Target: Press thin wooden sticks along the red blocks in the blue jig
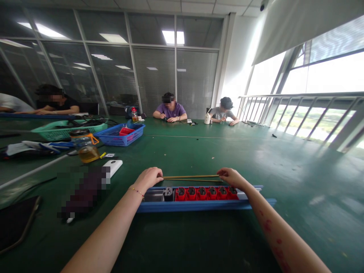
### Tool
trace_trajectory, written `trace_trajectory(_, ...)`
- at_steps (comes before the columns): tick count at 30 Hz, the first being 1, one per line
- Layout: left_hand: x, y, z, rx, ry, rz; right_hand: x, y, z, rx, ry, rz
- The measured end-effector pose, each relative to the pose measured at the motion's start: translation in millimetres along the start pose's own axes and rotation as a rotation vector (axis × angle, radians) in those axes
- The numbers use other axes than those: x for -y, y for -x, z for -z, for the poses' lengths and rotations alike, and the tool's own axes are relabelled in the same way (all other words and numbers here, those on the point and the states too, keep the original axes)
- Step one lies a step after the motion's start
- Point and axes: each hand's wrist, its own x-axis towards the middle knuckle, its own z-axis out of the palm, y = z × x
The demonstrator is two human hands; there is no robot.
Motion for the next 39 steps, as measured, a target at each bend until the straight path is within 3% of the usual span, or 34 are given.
trace_trajectory(15,-8,-4,1.6,0.034,-0.035,-0.112,23,-22,4,0.202,0.288,0.116)
trace_trajectory(19,-10,-4,1.3,0.09,-0.016,-0.063,22,-28,0,0.221,0.273,0.096)
trace_trajectory(24,-11,-1,6.3,0.028,0.044,-0.057,14,-23,2,0.208,0.116,0.112)
trace_trajectory(30,-36,7,37.5,-0.12,0.418,-0.155,4,2,28,0.038,-0.178,0.074)
trace_trajectory(34,-62,20,58.1,-0.024,0.537,-0.18,11,27,48,-0.093,-0.461,0.031)
trace_trajectory(39,-74,41,60.7,0.024,0.612,-0.107,27,63,53,-0.025,-0.605,0.015)
